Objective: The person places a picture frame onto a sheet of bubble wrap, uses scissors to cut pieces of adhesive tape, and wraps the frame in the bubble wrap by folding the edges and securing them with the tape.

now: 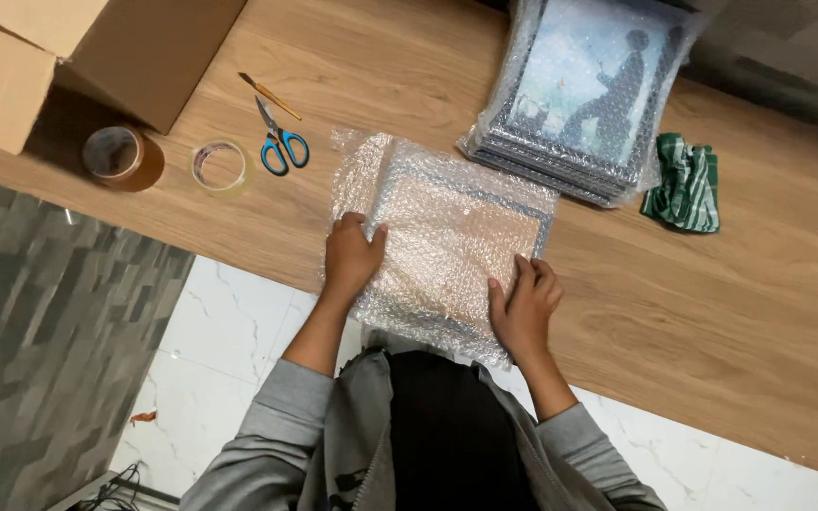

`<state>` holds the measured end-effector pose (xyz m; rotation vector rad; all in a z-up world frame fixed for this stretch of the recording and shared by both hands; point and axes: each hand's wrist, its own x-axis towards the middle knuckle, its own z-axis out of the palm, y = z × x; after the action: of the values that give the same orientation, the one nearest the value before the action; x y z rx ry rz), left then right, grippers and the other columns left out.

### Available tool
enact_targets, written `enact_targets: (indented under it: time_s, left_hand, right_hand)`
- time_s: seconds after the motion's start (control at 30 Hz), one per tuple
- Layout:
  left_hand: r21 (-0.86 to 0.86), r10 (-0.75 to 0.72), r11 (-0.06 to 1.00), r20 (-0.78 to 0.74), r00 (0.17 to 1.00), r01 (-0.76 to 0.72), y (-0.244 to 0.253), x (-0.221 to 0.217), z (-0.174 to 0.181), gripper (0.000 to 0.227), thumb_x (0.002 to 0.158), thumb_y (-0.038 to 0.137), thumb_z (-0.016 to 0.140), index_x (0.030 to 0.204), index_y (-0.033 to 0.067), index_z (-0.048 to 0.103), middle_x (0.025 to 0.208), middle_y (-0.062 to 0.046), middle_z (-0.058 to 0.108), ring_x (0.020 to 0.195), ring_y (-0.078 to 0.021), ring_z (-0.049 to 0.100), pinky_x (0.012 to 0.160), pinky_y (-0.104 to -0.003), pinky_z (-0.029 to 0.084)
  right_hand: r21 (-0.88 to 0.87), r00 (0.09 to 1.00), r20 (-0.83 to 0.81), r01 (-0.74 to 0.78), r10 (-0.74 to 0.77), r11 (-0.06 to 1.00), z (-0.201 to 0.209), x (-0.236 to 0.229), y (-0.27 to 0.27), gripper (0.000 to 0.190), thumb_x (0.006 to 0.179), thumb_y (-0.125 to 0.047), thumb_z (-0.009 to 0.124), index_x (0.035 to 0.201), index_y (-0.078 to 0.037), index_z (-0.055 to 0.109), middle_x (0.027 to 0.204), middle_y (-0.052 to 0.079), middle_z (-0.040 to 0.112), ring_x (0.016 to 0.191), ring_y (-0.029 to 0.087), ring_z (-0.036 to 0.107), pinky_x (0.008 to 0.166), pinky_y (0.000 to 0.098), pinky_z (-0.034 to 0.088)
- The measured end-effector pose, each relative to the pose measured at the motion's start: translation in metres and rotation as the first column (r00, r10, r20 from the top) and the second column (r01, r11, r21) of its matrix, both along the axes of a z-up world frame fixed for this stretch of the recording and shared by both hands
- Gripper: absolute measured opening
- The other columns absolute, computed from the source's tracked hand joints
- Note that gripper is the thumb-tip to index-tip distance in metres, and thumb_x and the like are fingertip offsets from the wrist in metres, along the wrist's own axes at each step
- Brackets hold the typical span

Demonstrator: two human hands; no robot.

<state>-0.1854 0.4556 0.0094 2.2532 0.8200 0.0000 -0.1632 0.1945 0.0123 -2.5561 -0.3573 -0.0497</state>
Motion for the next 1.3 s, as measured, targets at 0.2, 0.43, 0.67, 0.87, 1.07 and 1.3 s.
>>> enact_targets:
  time_s: [0.2,0.43,0.67,0.87,1.07,1.3]
  left_hand:
    - [-0.144,-0.012,0.990,-0.066,0.998,0.003,0.021,0.011,-0.021,0.046,0.081,0.041,0.061,0.106,0.0033,0.056,0.096,-0.016,0.061,0.095,-0.0368,0.061,0.079,-0.043,0.049]
    - [-0.396,0.164,0.908,0.034,0.986,-0.138,0.023,0.009,-0.023,0.043,0.070,0.024,0.069,0.100,-0.0045,0.058,0.084,-0.014,0.059,0.074,-0.0251,0.061,0.061,-0.035,0.049]
    - [-0.704,0.203,0.710,0.220,0.954,0.011,0.012,0.003,0.011,0.028,0.075,0.015,0.068,0.095,0.0068,0.049,0.076,0.002,0.044,0.067,-0.0082,0.050,0.054,-0.017,0.038]
    - [-0.732,0.149,0.638,0.424,0.893,0.241,-0.023,-0.001,0.064,0.034,0.079,0.016,0.069,0.099,0.0118,0.042,0.084,0.004,0.046,0.075,-0.0048,0.051,0.063,-0.014,0.041]
    - [-0.705,0.083,0.555,0.574,0.814,0.441,-0.072,0.009,0.092,0.045,0.074,0.006,0.065,0.108,0.0111,0.036,0.098,-0.001,0.041,0.083,-0.0074,0.049,0.068,-0.017,0.042]
    - [-0.586,-0.060,0.596,0.649,0.759,0.549,-0.167,0.021,0.153,0.052,0.078,0.012,0.067,0.118,0.0088,0.033,0.109,-0.008,0.038,0.084,-0.0109,0.047,0.065,-0.019,0.046]
  right_hand:
    - [0.055,1.000,0.011,0.010,-0.011,0.998,-0.007,0.000,-0.003,0.051,0.081,-0.032,0.062,0.125,-0.014,0.042,0.121,0.014,0.034,0.107,0.041,0.036,0.093,0.0482,0.027]
    - [0.101,1.000,0.023,-0.008,0.006,0.995,-0.006,0.001,-0.008,0.047,0.082,-0.030,0.061,0.123,-0.016,0.043,0.120,0.013,0.034,0.108,0.041,0.036,0.093,0.0494,0.027]
    - [0.063,0.999,-0.024,-0.034,0.035,0.997,0.004,0.001,-0.018,0.051,0.084,-0.042,0.057,0.125,-0.015,0.041,0.121,0.014,0.034,0.105,0.040,0.039,0.089,0.0488,0.029]
    - [0.031,0.988,-0.136,-0.066,0.070,0.997,0.028,0.003,-0.032,0.054,0.085,-0.048,0.052,0.128,-0.017,0.040,0.125,0.011,0.036,0.107,0.036,0.041,0.089,0.0478,0.029]
    - [0.130,0.981,-0.155,-0.098,0.118,0.987,0.047,0.016,-0.057,0.057,0.079,-0.037,0.061,0.127,-0.013,0.041,0.125,0.013,0.042,0.106,0.036,0.047,0.087,0.0469,0.037]
    - [0.720,0.973,-0.057,-0.113,0.222,0.684,0.140,0.038,-0.083,0.035,0.085,-0.011,0.058,0.119,-0.005,0.052,0.104,0.014,0.053,0.080,0.019,0.058,0.068,0.0290,0.049]
